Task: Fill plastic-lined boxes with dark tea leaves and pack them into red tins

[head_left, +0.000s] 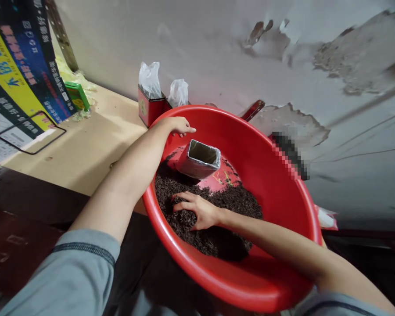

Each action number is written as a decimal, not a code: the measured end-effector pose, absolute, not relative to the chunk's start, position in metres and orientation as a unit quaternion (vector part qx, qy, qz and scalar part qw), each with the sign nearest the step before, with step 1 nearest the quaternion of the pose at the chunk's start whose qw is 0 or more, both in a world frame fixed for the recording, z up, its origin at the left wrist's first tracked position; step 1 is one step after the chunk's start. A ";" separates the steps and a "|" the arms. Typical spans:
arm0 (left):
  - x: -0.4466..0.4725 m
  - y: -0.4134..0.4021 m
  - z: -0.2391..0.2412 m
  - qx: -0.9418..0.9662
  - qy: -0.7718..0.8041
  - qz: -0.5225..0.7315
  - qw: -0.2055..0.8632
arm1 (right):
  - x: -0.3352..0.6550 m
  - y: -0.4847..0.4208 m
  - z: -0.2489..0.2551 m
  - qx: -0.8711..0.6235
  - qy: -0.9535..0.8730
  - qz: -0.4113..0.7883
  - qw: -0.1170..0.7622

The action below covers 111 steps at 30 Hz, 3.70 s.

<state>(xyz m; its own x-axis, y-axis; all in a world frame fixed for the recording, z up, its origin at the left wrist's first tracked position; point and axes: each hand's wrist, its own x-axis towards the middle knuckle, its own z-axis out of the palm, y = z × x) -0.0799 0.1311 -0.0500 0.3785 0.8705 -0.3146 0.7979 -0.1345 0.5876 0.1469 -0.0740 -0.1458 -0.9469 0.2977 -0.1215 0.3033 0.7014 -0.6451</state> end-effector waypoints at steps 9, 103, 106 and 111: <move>-0.080 0.132 -0.050 0.755 0.546 0.054 0.359 | 0.156 -0.052 -0.072 0.186 0.880 -0.396 -0.185; -0.082 0.131 -0.046 0.732 0.560 0.031 0.387 | 0.171 -0.078 -0.107 0.286 0.915 -0.283 0.026; -0.081 0.128 -0.043 0.729 0.561 0.027 0.390 | 0.163 -0.062 -0.082 0.249 0.911 -0.326 -0.053; -0.081 0.125 -0.041 0.730 0.559 0.027 0.392 | 0.159 -0.027 -0.037 0.216 0.900 -0.350 -0.142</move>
